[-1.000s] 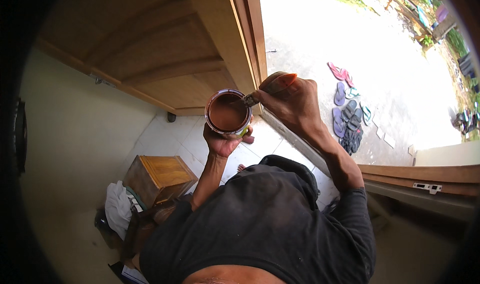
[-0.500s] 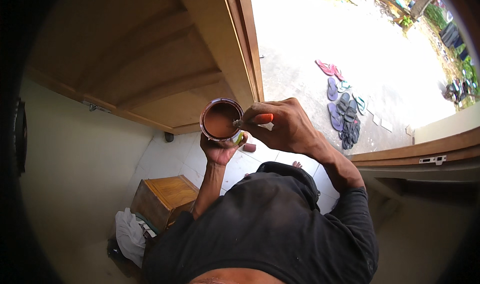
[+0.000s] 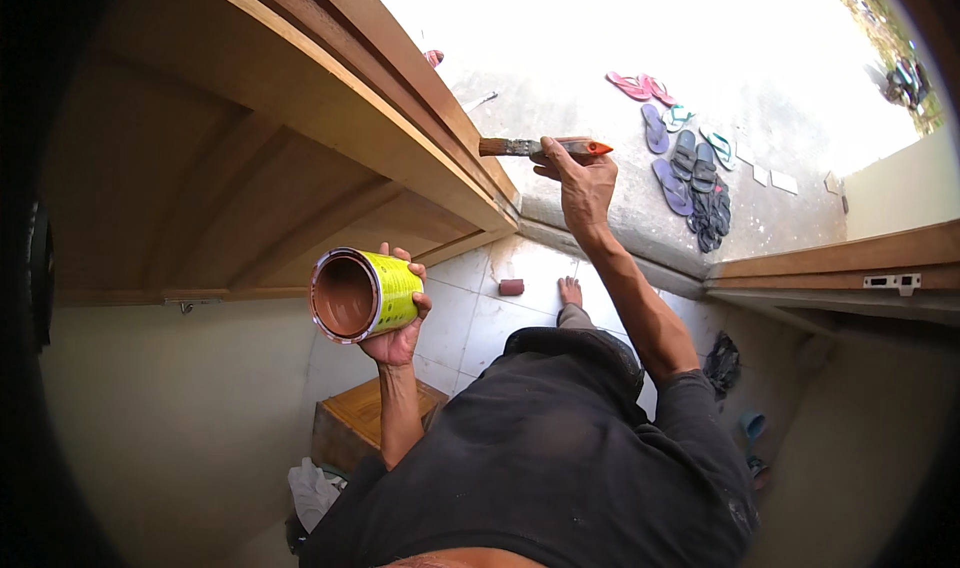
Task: The person paints a wooden door frame with brown paint using a brush, dipping the brush into a yellow paint can and applying the paint to different sections of the frame.
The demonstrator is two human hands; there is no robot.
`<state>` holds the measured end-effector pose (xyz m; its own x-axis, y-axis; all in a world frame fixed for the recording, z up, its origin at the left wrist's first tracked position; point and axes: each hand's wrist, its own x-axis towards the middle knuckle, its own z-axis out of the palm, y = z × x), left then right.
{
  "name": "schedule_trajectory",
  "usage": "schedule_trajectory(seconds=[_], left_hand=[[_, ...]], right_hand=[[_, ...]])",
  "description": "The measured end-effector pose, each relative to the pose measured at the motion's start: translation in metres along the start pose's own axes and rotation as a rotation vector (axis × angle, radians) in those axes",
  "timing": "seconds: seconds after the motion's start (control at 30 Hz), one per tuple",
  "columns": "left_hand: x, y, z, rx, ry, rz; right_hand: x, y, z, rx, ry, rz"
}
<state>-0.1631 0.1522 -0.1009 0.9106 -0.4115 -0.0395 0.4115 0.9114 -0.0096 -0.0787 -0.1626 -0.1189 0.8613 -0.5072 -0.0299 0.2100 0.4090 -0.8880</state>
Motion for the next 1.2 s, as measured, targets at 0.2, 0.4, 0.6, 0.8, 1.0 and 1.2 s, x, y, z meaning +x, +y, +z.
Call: schedule_trajectory(seconds=[0.2, 0.4, 0.6, 0.8, 1.0, 1.2], left_hand=[[-0.004, 0.004, 0.033, 0.083, 0.092, 0.162], [-0.002, -0.002, 0.045, 0.101, 0.115, 0.287], [0.005, -0.004, 0.048, 0.143, 0.113, 0.313], [0.000, 0.002, 0.045, 0.134, 0.099, 0.340], [-0.005, 0.010, 0.040, 0.129, 0.113, 0.371], [-0.007, 0.010, 0.044, 0.108, 0.135, 0.388]], right_hand=[[0.056, 0.101, 0.005, -0.004, 0.084, 0.104], [0.079, 0.146, 0.026, -0.176, 0.162, 0.080], [0.082, 0.144, 0.039, -0.076, 0.169, 0.091], [0.083, 0.100, 0.061, 0.191, 0.030, 0.145], [0.074, 0.100, 0.053, 0.373, 0.036, 0.168], [0.087, 0.196, 0.029, 0.246, 0.152, 0.197]])
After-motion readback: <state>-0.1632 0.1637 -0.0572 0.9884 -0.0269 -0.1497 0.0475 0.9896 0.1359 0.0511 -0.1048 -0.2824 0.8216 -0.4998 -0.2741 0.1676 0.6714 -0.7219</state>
